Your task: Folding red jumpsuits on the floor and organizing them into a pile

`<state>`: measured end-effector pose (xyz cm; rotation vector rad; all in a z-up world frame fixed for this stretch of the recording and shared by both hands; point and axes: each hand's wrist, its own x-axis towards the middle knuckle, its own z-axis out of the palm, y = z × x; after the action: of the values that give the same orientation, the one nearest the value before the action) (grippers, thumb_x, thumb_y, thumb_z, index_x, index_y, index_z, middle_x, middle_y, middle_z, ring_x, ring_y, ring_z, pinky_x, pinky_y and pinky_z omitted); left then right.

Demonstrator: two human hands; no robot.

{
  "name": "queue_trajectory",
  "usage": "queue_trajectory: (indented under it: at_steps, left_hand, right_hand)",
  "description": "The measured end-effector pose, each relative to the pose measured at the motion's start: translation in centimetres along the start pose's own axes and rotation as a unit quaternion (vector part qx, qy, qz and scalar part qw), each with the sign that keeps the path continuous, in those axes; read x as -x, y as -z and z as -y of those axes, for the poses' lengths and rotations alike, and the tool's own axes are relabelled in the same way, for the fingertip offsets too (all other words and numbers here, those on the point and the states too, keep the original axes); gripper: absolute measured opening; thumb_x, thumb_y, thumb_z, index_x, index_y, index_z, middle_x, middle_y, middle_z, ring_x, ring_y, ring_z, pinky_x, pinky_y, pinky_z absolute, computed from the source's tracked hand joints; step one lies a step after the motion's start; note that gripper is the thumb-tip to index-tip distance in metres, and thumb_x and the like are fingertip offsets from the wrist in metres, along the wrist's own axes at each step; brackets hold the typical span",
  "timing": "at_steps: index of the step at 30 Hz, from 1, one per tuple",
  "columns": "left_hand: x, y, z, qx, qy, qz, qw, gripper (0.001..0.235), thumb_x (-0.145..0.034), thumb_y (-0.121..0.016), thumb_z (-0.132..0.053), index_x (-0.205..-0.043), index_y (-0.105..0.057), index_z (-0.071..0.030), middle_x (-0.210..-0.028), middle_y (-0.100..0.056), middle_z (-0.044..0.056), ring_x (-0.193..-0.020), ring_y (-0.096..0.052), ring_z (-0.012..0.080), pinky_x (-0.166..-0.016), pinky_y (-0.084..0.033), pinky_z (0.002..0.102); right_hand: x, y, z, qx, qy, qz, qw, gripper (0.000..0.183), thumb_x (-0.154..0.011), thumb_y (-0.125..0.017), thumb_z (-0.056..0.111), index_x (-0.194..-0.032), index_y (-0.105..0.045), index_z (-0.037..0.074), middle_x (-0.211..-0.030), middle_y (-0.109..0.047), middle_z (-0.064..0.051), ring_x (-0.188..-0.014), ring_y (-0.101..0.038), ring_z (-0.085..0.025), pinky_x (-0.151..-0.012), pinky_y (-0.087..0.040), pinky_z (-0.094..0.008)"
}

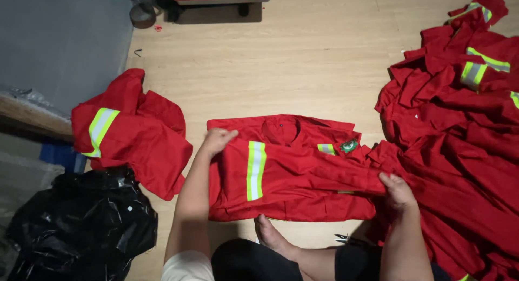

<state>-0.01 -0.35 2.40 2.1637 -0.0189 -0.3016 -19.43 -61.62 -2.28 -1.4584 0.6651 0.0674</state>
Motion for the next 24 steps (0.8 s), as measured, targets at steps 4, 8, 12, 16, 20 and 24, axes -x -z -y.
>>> queue_trajectory:
  at_steps: [4,8,12,16,20,24]
  left_hand:
    - [-0.6,0.8,3.5,-0.337,-0.023,-0.065,0.939,0.081,-0.1,-0.042,-0.075,-0.087,-0.079,-0.004,-0.103,-0.074,0.021,-0.115,-0.064,0.0387,-0.11,-0.039,0.053]
    - [1.0,-2.3,2.3,-0.397,0.018,-0.276,0.875,0.047,-0.093,-0.066,-0.056,-0.107,-0.07,-0.012,-0.128,-0.047,0.012,-0.13,-0.039,0.0361,-0.109,-0.032,0.064]
    - [6.0,-7.5,-0.7,-0.379,-0.23,-0.377,0.813,0.052,-0.1,-0.061,-0.037,-0.142,-0.057,-0.008,-0.146,-0.046,0.033,-0.141,-0.038,0.0548,-0.106,-0.034,0.072]
    - [14.7,-7.7,-2.2,-0.425,-0.1,0.014,0.899,0.091,-0.082,-0.068,-0.067,-0.157,-0.038,-0.026,-0.168,-0.024,0.016,-0.156,-0.017,0.0408,-0.115,-0.021,0.076]
    - [17.1,-6.1,3.1,-0.425,0.139,0.132,0.885,0.124,-0.071,-0.05,-0.1,-0.165,0.001,-0.036,-0.174,0.004,0.006,-0.159,0.007,0.036,-0.116,-0.009,0.077]
    - [17.6,-4.8,1.3,-0.437,0.194,0.162,0.863,0.124,-0.074,-0.039,-0.103,-0.165,0.003,-0.031,-0.174,0.008,0.007,-0.159,0.01,0.0327,-0.118,0.003,0.075]
  right_hand:
    - [-3.1,2.7,-1.9,0.043,0.04,-0.049,0.997,0.064,-0.099,-0.08,0.033,-0.139,-0.054,-0.01,-0.128,-0.06,-0.029,-0.123,-0.055,-0.039,-0.108,-0.039,-0.06]
    - [-4.4,-0.9,-3.9,0.162,0.042,-0.054,0.984,0.049,-0.101,-0.075,0.035,-0.134,-0.065,0.001,-0.125,-0.065,-0.025,-0.121,-0.059,-0.041,-0.103,-0.044,-0.052]
    - [-12.4,1.2,-13.1,0.248,0.057,-0.1,0.962,0.054,-0.101,-0.072,0.063,-0.109,-0.079,0.01,-0.099,-0.074,-0.017,-0.099,-0.067,-0.035,-0.081,-0.051,-0.049]
    - [-8.5,-2.1,-8.0,0.215,0.129,-0.107,0.962,0.042,-0.1,-0.078,0.041,-0.117,-0.075,0.002,-0.108,-0.072,-0.024,-0.108,-0.066,-0.039,-0.09,-0.05,-0.053]
    - [-9.9,-1.2,-8.5,0.195,0.276,-0.141,0.931,0.027,-0.108,-0.076,0.025,-0.108,-0.072,-0.002,-0.094,-0.07,-0.019,-0.096,-0.06,-0.024,-0.088,-0.049,-0.045]
    - [-7.5,-3.2,-7.4,0.43,0.19,-0.29,0.834,0.056,-0.091,-0.082,0.021,-0.142,-0.061,0.017,-0.135,-0.059,-0.011,-0.126,-0.058,-0.033,-0.096,-0.055,-0.053]
